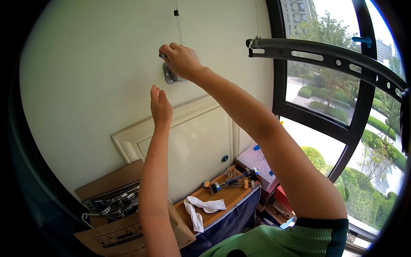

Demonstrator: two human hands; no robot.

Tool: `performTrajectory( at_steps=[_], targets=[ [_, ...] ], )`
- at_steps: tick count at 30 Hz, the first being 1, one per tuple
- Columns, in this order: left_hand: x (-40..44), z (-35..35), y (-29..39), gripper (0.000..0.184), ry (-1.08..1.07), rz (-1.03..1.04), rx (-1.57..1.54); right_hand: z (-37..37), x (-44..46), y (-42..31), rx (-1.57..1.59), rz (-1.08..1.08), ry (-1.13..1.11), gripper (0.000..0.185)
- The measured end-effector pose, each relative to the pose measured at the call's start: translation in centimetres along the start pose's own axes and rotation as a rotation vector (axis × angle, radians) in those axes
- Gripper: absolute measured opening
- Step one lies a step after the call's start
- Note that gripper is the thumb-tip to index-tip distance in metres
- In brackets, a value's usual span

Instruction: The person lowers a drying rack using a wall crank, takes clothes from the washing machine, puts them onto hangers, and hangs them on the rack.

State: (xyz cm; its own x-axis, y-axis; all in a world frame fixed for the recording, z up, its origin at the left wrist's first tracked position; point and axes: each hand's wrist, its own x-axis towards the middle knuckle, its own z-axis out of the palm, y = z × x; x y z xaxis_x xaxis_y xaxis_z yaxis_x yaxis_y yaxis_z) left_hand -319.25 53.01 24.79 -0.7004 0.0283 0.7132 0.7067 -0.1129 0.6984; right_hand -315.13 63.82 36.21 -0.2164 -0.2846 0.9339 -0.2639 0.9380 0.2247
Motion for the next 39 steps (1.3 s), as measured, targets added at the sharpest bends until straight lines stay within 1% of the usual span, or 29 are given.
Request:
performTrajectory(
  at_steps=[3, 4, 6, 9, 10, 11, 12, 13, 14, 15, 16, 17, 18, 20, 21, 22, 24, 25, 26, 27, 28, 29, 31, 32, 34, 36, 37, 38, 39],
  targets=[
    [0.0, -0.8, -0.1, 0.049, 0.087, -0.012, -0.083, 1.6, -3.1, -2.3, 0.001, -0.134, 0.002, 0.012],
    [0.1, -1.2, -0.1, 0.05, 0.126, -0.017, -0.135, 1.7, -4.4, -2.9, -0.02, -0.102, -0.092, 0.013],
    [0.3, -1.6, -1.1, 0.051, 0.153, 0.003, -0.113, 2.4, -7.7, -3.0, -0.006, -0.111, -0.175, 0.014],
    [-0.4, -1.9, -0.3, 0.051, 0.092, 0.006, -0.07, 1.9, -11.9, -1.9, -0.009, -0.034, -0.219, 0.016],
    [-0.9, -1.7, 0.3, 0.05, 0.057, 0.027, 0.03, 1.8, -12.6, -1.4, -0.013, -0.025, -0.224, 0.016],
    [-1.4, -1.2, 0.8, 0.05, 0.017, 0.048, 0.127, 1.6, -13.4, -0.8, -0.025, 0.034, -0.271, 0.016],
    [-1.9, -0.6, 1.3, 0.05, -0.001, 0.041, 0.12, 0.9, -13.9, -0.5, -0.04, 0.098, -0.319, 0.017],
    [-2.5, 0.2, 1.8, 0.048, -0.028, 0.055, 0.103, 0.4, -14.0, -0.2, -0.001, 0.138, -0.395, 0.028],
    [-3.1, 1.0, 2.1, 0.046, -0.058, 0.067, 0.084, 0.0, -14.3, 0.0, -0.015, 0.161, -0.404, 0.028],
    [-3.6, 1.9, 2.1, 0.046, -0.083, 0.056, 0.075, -0.8, -14.4, -0.3, 0.025, 0.145, -0.415, 0.033],
    [-4.1, 2.8, 2.1, 0.044, -0.075, 0.135, 0.082, -1.7, -14.6, -0.6, 0.067, 0.131, -0.426, 0.039],
    [-4.7, 3.8, 2.2, 0.042, -0.064, 0.214, 0.087, -2.8, -14.7, -0.9, 0.099, 0.205, -0.486, 0.052],
    [-5.4, 4.7, 2.6, 0.042, -0.087, 0.202, 0.076, -3.4, -15.6, -0.5, 0.087, 0.228, -0.496, 0.052],
    [-7.0, 6.2, 3.5, 0.039, -0.068, 0.412, 0.128, -4.8, -17.6, 0.3, 0.17, 0.295, -0.335, 0.055],
    [-8.0, 7.2, 4.0, 0.039, -0.099, 0.407, 0.129, -6.3, -18.6, 0.7, 0.202, 0.378, -0.332, 0.055],
    [-9.2, 8.4, 4.2, 0.039, -0.123, 0.388, 0.121, -8.0, -19.9, 1.2, 0.194, 0.406, -0.344, 0.055],
    [-11.9, 10.8, 4.9, 0.038, -0.197, 0.334, 0.004, -11.8, -22.8, 2.2, 0.154, 0.548, -0.293, 0.05],
    [-13.4, 12.3, 5.1, 0.038, -0.258, 0.254, -0.038, -13.8, -24.4, 2.8, 0.158, 0.588, -0.211, 0.044],
    [-15.2, 14.0, 5.4, 0.038, -0.287, 0.216, -0.062, -16.2, -26.2, 3.3, 0.122, 0.593, -0.104, 0.031],
    [-17.3, 16.0, 5.5, 0.036, -0.331, 0.223, -0.076, -19.2, -27.7, 3.4, 0.101, 0.667, -0.082, 0.025],
    [-19.5, 18.0, 6.2, 0.034, -0.38, 0.234, -0.097, -22.4, -29.2, 3.4, 0.071, 0.742, -0.052, 0.021],
    [-22.0, 20.0, 7.2, 0.031, -0.477, 0.179, -0.175, -25.5, -30.8, 3.0, 0.017, 0.798, -0.023, 0.02],
    [-27.7, 23.7, 11.0, 0.023, -0.64, 0.103, -0.334, -32.7, -33.9, 1.1, -0.069, 0.924, 0.017, 0.022],
    [-30.9, 25.7, 12.7, 0.02, -0.722, 0.116, -0.401, -36.3, -35.9, 0.3, -0.036, 0.973, 0.096, 0.021],
    [-37.3, 29.7, 16.2, 0.017, -0.88, 0.058, -0.596, -43.1, -39.1, -1.9, 0.037, 0.997, 0.203, 0.015],
    [-43.5, 32.0, 21.2, 0.014, -0.958, -0.015, -0.701, -49.8, -42.4, -3.8, -0.061, 0.951, 0.294, 0.015],
    [-46.5, 33.4, 23.6, 0.013, -1.009, -0.055, -0.791, -53.5, -43.4, -5.2, -0.121, 1.0, 0.292, 0.022],
    [-49.4, 34.3, 25.7, 0.015, -1.056, -0.064, -0.811, -56.6, -44.6, -6.4, -0.133, 1.016, 0.41, 0.015],
    [-52.3, 35.4, 27.8, 0.017, -1.089, -0.067, -0.87, -60.2, -45.9, -7.8, -0.237, 1.067, 0.381, 0.013]
  ],
)
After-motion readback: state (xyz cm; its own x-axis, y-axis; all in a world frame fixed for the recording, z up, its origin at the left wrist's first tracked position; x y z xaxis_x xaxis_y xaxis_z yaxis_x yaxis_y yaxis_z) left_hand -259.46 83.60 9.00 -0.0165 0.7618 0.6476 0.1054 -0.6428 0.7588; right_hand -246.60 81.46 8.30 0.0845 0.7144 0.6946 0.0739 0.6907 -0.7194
